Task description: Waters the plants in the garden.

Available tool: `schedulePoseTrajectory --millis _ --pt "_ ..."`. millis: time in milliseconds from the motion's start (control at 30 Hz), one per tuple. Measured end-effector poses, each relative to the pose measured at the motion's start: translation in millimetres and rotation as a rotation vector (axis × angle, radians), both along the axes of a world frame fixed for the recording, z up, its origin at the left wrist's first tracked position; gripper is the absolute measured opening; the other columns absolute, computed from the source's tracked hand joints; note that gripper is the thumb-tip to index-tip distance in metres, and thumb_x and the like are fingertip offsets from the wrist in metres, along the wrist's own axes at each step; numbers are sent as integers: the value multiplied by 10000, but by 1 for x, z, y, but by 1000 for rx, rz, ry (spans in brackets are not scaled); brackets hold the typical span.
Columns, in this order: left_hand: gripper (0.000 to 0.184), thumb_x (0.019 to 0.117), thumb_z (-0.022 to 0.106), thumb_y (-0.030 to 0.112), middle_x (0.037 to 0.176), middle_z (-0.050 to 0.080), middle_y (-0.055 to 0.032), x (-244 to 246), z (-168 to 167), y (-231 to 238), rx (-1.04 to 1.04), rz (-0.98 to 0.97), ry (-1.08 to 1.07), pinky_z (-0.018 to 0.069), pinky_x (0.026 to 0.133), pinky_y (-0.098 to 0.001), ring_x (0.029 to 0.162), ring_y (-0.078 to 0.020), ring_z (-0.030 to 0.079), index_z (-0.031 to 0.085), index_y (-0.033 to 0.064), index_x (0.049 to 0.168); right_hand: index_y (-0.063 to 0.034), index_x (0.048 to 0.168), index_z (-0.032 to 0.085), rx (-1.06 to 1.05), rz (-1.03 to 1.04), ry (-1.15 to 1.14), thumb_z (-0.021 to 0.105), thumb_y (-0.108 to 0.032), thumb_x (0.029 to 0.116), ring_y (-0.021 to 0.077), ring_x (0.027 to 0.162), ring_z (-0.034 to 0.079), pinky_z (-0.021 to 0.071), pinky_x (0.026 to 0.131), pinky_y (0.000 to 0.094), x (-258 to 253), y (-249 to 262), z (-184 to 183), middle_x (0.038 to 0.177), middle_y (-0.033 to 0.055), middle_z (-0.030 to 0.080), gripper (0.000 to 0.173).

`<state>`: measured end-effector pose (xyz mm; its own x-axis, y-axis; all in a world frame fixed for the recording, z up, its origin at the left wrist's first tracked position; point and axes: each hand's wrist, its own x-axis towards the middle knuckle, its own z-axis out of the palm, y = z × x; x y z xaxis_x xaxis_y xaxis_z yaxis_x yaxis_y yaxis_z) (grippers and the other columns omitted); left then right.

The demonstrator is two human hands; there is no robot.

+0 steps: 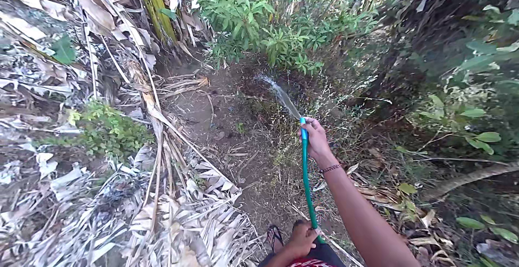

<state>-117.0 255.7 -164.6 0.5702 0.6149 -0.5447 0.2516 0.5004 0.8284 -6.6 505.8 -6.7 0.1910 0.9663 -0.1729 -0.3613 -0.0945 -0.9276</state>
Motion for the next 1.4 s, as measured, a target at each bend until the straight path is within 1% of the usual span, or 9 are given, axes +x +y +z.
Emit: schedulePoseTrajectory --millis 200,300,400,667,733,800,1033,1233,1400 --pt "414 1082 487 318 1235 673 -162 -14 -17 20 89 140 24 568 961 -478 1090 -255 686 581 38 1372 -60 1281 555 16 22 6 525 -103 1057 132 541 577 522 489 269 -24 26 4 747 69 603 230" --pt "396 1084 480 288 1222 681 -169 -28 -10 34 123 185 63 560 968 -466 1085 -257 687 591 27 1361 -97 1290 543 3 42 -6 534 -147 1058 121 549 587 530 490 261 -36 37 4 785 49 611 237" --pt "400 1088 474 288 1233 675 -172 -46 0 48 141 233 76 556 974 -472 1090 -262 683 582 28 1372 -88 1284 538 -2 24 25 532 -133 1050 123 538 586 537 486 267 -47 58 8 777 45 604 238" --pt "398 1089 459 312 1214 685 -147 -65 -8 82 150 279 86 567 962 -438 1071 -225 689 607 38 1339 -85 1237 525 -103 -62 68 530 -126 1054 112 535 577 535 490 263 -65 108 -14 767 21 581 187" --pt "412 1089 464 309 1228 683 -156 -69 -11 94 125 268 95 567 968 -448 1078 -237 691 593 34 1368 -71 1214 530 -117 -89 69 530 -100 1047 112 515 570 529 473 262 -65 122 -21 743 24 581 170" --pt "402 1087 470 300 1203 683 -173 -72 -19 108 103 235 112 565 959 -456 1061 -250 691 605 17 1339 -51 1228 529 -148 -109 60 529 -90 1048 113 508 562 514 464 257 -65 137 -32 733 38 585 184" --pt "419 1089 477 295 1212 663 -222 -104 -38 196 -16 87 167 556 969 -493 1066 -306 689 587 -24 1336 9 1245 513 -219 -247 99 502 -58 1055 140 511 571 530 462 274 -62 217 -76 766 81 578 202" --pt "407 1095 461 273 1241 667 -204 -130 -28 286 -90 4 147 547 998 -500 1105 -306 684 572 -11 1365 11 1265 499 -282 -390 77 504 -54 1049 137 525 573 539 481 281 -60 303 -87 802 82 575 226" --pt "412 1093 464 279 1227 677 -191 -143 -22 329 -105 -35 103 551 994 -489 1104 -290 688 571 -8 1369 21 1247 500 -323 -413 51 495 -42 1047 125 527 554 526 486 266 -69 349 -90 793 73 559 210"
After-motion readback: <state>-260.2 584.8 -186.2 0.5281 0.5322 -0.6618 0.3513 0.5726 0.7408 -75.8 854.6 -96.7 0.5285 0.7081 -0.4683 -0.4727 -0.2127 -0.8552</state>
